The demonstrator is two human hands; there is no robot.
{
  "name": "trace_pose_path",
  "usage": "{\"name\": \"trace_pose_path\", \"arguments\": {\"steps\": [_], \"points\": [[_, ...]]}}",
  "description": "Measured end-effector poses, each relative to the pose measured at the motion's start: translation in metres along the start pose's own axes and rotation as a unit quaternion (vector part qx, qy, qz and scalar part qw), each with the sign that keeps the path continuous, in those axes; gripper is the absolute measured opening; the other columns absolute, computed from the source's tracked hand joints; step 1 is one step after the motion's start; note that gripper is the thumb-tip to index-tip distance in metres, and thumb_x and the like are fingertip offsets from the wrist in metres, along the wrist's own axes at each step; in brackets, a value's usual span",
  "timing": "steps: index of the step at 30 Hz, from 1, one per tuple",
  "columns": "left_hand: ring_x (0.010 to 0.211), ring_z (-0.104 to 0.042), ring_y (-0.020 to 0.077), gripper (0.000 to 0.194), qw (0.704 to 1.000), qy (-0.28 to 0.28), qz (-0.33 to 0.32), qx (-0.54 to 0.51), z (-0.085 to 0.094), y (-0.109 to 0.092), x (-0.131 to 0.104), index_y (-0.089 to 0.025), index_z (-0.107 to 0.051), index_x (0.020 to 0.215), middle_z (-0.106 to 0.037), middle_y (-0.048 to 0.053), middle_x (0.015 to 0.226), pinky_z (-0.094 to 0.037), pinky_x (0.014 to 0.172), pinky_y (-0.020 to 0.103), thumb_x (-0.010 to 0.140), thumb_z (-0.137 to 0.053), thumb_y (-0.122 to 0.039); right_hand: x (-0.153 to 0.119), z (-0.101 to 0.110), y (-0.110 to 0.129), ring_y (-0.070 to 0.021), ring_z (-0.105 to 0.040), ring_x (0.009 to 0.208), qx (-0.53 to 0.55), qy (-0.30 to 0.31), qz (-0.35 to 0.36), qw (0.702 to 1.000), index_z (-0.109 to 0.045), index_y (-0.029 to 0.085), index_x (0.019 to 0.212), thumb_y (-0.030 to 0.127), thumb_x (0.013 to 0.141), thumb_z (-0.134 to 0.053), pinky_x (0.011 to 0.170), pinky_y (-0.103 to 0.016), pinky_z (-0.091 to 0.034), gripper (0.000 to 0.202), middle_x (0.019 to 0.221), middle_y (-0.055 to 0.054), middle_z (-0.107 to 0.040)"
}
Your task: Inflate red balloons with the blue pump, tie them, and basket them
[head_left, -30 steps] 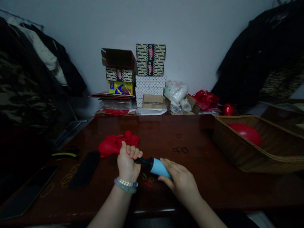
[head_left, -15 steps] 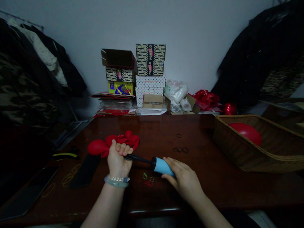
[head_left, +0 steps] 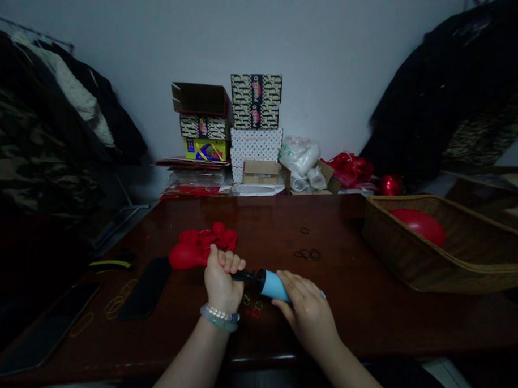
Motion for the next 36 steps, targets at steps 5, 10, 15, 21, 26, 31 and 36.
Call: {"name": "trace_pose_path", "arguments": {"steps": [5, 10, 15, 21, 26, 31, 36], "points": [[0.036, -0.025, 0.0056, 0.045, 1.000, 0.003, 0.004, 0.014, -0.003, 0.006, -0.006, -0.019, -0.029, 0.055, -0.026, -0.008, 0.043, -0.027, 0.042, 0.022, 0.088, -0.058, -0.031, -0.003, -0.003, 0.004, -0.0281, -0.064, 0.107, 0.007, -0.007, -0.004, 1.000, -0.052, 0.014, 0.132, 0.026, 0.087, -0.062, 0.093, -0.043, -0.053, 0.047, 0.122, -0.013, -0.066], [0.036, -0.025, 0.0055, 0.047, 1.000, 0.006, 0.007, 0.020, -0.006, 0.006, -0.008, -0.019, -0.029, 0.054, -0.026, -0.008, 0.042, -0.027, 0.042, 0.022, 0.088, -0.058, -0.032, 0.000, -0.001, 0.002, -0.0269, -0.065, 0.107, 0.014, 0.008, -0.003, 1.000, -0.054, 0.014, 0.130, 0.026, 0.086, -0.065, 0.093, -0.042, -0.054, 0.048, 0.122, -0.013, -0.067], [0.036, -0.025, 0.0060, 0.048, 1.000, 0.017, -0.004, 0.019, -0.011, -0.010, -0.002, -0.019, -0.028, 0.054, -0.025, -0.008, 0.041, -0.027, 0.041, 0.022, 0.090, -0.056, -0.034, 0.008, 0.005, 0.001, -0.0253, -0.064, 0.111, 0.024, 0.025, 0.009, 0.999, -0.053, 0.014, 0.132, 0.031, 0.085, -0.066, 0.095, -0.040, -0.053, 0.051, 0.124, -0.012, -0.066], [0.034, -0.026, 0.0058, 0.046, 1.000, 0.009, -0.011, -0.002, -0.008, -0.032, 0.011, -0.019, -0.027, 0.055, -0.025, -0.008, 0.040, -0.028, 0.041, 0.021, 0.093, -0.051, -0.030, 0.011, 0.006, -0.005, -0.0264, -0.062, 0.114, 0.022, 0.050, 0.014, 0.998, -0.051, 0.016, 0.133, 0.034, 0.086, -0.065, 0.097, -0.042, -0.052, 0.052, 0.128, -0.011, -0.064], [0.033, -0.027, 0.0057, 0.045, 1.000, -0.005, -0.005, -0.014, -0.002, -0.047, 0.019, -0.019, -0.027, 0.055, -0.026, -0.008, 0.039, -0.027, 0.040, 0.021, 0.094, -0.048, -0.026, 0.013, 0.010, -0.011, -0.0253, -0.062, 0.115, 0.021, 0.063, 0.023, 0.998, -0.051, 0.019, 0.134, 0.036, 0.086, -0.065, 0.097, -0.042, -0.052, 0.053, 0.129, -0.010, -0.063], [0.033, -0.028, 0.0055, 0.043, 1.000, -0.013, -0.008, -0.023, 0.003, -0.055, 0.024, -0.019, -0.028, 0.055, -0.027, -0.008, 0.040, -0.029, 0.040, 0.021, 0.095, -0.045, -0.024, 0.014, 0.012, -0.014, -0.0246, -0.063, 0.113, 0.019, 0.067, 0.023, 0.997, -0.052, 0.020, 0.134, 0.035, 0.085, -0.067, 0.097, -0.042, -0.052, 0.053, 0.128, -0.009, -0.064], [0.033, -0.027, 0.0055, 0.044, 1.000, -0.018, -0.007, -0.016, 0.004, -0.045, 0.023, -0.019, -0.027, 0.055, -0.025, -0.008, 0.039, -0.027, 0.039, 0.021, 0.094, -0.047, -0.025, 0.009, 0.008, -0.015, -0.0256, -0.063, 0.113, 0.003, 0.057, 0.022, 0.998, -0.052, 0.019, 0.133, 0.033, 0.086, -0.066, 0.095, -0.043, -0.053, 0.051, 0.127, -0.010, -0.065]]}}
Point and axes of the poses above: each hand's wrist, its own x-axis towards the middle knuckle, its own z-axis out of the back of the hand, y = z × x, the point moved 7 cm from there along x, towards the middle knuckle
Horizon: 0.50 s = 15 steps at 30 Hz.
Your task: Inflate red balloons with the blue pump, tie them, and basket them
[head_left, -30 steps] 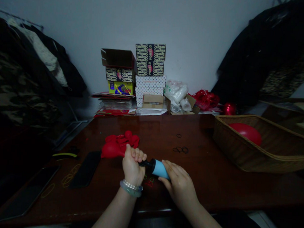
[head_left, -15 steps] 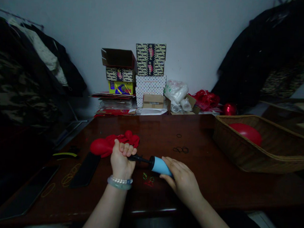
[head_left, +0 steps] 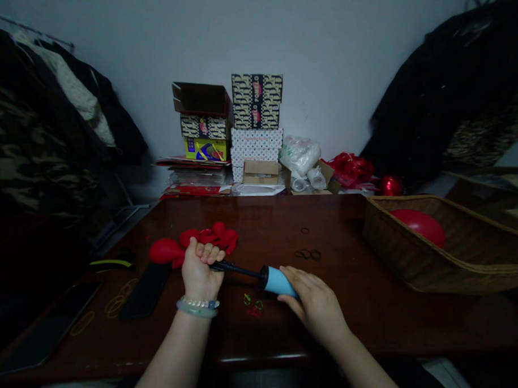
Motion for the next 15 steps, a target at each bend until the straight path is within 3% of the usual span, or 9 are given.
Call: {"name": "trace_pose_path", "arguments": {"steps": [15], "points": [[0.036, -0.025, 0.0055, 0.045, 0.999, 0.038, 0.027, 0.023, -0.003, 0.047, -0.021, -0.019, -0.029, 0.056, -0.025, -0.008, 0.043, -0.027, 0.041, 0.021, 0.089, -0.057, -0.030, -0.004, -0.004, 0.017, -0.0257, -0.066, 0.107, 0.008, -0.039, 0.004, 0.999, -0.055, 0.014, 0.129, 0.031, 0.085, -0.066, 0.091, -0.040, -0.055, 0.048, 0.121, -0.012, -0.068]]}}
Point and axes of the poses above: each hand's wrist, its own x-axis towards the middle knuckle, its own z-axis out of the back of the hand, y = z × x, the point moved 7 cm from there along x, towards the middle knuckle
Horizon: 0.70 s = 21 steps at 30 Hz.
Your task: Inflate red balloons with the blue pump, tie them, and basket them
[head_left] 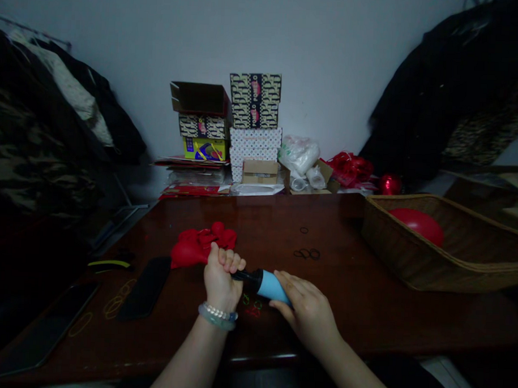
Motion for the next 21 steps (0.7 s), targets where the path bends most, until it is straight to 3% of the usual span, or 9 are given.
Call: {"name": "trace_pose_path", "arguments": {"steps": [8, 21], "points": [[0.036, -0.025, 0.0055, 0.046, 1.000, -0.004, -0.004, 0.008, -0.004, 0.000, -0.004, -0.019, -0.029, 0.056, -0.026, -0.008, 0.043, -0.028, 0.042, 0.022, 0.088, -0.058, -0.031, 0.002, 0.001, 0.000, -0.0243, -0.066, 0.108, 0.005, -0.004, -0.003, 1.000, -0.055, 0.017, 0.130, 0.034, 0.086, -0.065, 0.092, -0.037, -0.054, 0.048, 0.122, -0.011, -0.067], [0.033, -0.028, 0.0057, 0.044, 0.999, -0.013, -0.028, -0.020, -0.003, -0.050, 0.012, -0.019, -0.027, 0.055, -0.026, -0.008, 0.039, -0.028, 0.040, 0.021, 0.094, -0.047, -0.027, 0.008, 0.010, -0.009, -0.0235, -0.062, 0.115, 0.007, 0.028, 0.008, 1.000, -0.051, 0.020, 0.134, 0.036, 0.087, -0.064, 0.097, -0.040, -0.052, 0.051, 0.128, -0.009, -0.064]]}}
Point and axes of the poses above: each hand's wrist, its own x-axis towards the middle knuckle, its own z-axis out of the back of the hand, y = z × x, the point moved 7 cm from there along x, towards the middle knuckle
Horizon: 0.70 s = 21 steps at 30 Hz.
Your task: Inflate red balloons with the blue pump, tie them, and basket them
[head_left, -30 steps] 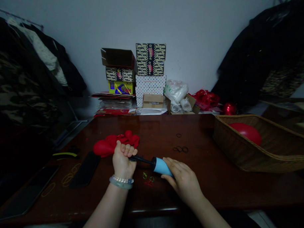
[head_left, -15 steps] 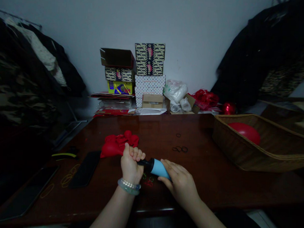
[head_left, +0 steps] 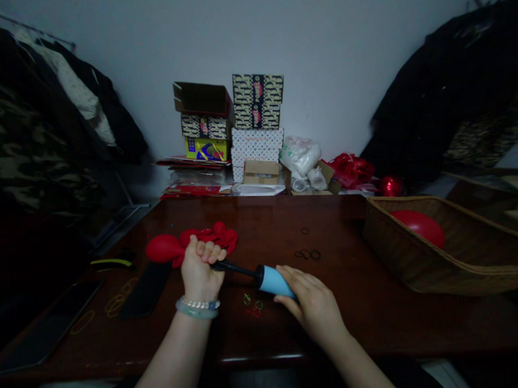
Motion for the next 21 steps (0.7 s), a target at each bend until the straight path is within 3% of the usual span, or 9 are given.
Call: {"name": "trace_pose_path", "arguments": {"steps": [8, 16, 21], "points": [[0.032, -0.028, 0.0060, 0.044, 1.000, -0.001, -0.002, -0.021, 0.004, -0.012, 0.006, -0.019, -0.027, 0.054, -0.027, -0.008, 0.039, -0.028, 0.039, 0.022, 0.095, -0.044, -0.025, 0.001, 0.005, -0.007, -0.0232, -0.062, 0.115, -0.006, 0.009, 0.004, 1.000, -0.052, 0.020, 0.133, 0.035, 0.086, -0.066, 0.097, -0.041, -0.052, 0.052, 0.129, -0.009, -0.064], [0.032, -0.027, 0.0057, 0.046, 0.999, -0.028, 0.001, -0.017, 0.007, 0.008, -0.001, -0.019, -0.025, 0.054, -0.024, -0.008, 0.039, -0.027, 0.040, 0.021, 0.095, -0.044, -0.026, -0.005, -0.001, -0.009, -0.0244, -0.063, 0.113, -0.021, -0.014, -0.009, 1.000, -0.054, 0.020, 0.132, 0.030, 0.087, -0.065, 0.096, -0.041, -0.053, 0.048, 0.126, -0.009, -0.066], [0.034, -0.028, 0.0055, 0.046, 1.000, -0.002, 0.004, -0.010, 0.007, 0.018, -0.002, -0.019, -0.025, 0.055, -0.025, -0.008, 0.041, -0.029, 0.042, 0.021, 0.093, -0.050, -0.028, -0.005, -0.001, -0.005, -0.0247, -0.063, 0.113, -0.012, -0.023, -0.015, 1.000, -0.054, 0.020, 0.131, 0.030, 0.087, -0.063, 0.096, -0.041, -0.052, 0.046, 0.125, -0.008, -0.066]]}}
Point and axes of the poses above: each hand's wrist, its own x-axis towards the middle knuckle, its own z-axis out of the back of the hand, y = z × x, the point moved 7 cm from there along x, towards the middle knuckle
